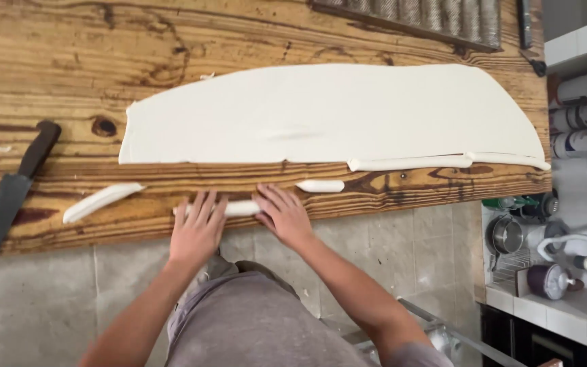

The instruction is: Cutting strips of dough and rolling them into long cylinders to place on a baking tray.

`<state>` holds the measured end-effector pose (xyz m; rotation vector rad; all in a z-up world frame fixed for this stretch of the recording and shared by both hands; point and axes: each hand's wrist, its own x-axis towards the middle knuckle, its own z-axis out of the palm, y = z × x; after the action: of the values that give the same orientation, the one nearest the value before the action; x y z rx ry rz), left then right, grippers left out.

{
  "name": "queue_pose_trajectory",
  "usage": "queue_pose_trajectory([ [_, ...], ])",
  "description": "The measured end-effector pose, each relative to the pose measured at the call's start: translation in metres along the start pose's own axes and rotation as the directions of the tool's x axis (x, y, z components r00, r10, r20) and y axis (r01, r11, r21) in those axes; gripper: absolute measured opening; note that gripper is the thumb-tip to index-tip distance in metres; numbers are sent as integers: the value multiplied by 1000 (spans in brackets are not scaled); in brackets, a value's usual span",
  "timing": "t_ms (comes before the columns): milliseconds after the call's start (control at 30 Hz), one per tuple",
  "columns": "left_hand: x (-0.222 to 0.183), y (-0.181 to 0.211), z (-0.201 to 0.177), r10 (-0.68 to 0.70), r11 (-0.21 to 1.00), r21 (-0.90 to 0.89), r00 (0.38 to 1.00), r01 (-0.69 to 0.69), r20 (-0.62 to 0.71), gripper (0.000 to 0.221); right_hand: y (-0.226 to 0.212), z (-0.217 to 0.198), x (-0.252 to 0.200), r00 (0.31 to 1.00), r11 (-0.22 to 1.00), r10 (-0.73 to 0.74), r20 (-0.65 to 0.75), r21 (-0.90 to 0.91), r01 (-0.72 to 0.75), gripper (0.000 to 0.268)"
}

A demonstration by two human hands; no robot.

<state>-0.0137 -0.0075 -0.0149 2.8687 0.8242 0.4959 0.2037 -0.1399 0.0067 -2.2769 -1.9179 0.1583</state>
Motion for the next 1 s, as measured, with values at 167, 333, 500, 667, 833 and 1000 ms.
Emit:
queue_pose_trajectory([
  [167,23,-20,-6,144,974,-208,952,-89,270,37,3,-10,-5,999,992,-35,-32,123,39,45],
  [333,172,3,-120,409,860,-502,713,-92,570,31,-14,-101,48,942,265,-65,330,916,-303,67],
  [500,256,3,-129,209,876,-475,952,-81,223,47,42,-70,89,964,-356,24,265,903,-240,31],
  [667,214,-11,-66,-269,818,-543,961,190,-69,44,201,-106,204,900,-516,157,407,810,-277,29],
  [833,120,29,-14,-636,772,-144,760,619,-137,37,311,-213,355,888,-441,167,429,838,-322,73],
  [1000,122,59,-16,-593,675,376,770,635,-237,35,410,-189,463,851,-274,395,347,928,-251,48],
])
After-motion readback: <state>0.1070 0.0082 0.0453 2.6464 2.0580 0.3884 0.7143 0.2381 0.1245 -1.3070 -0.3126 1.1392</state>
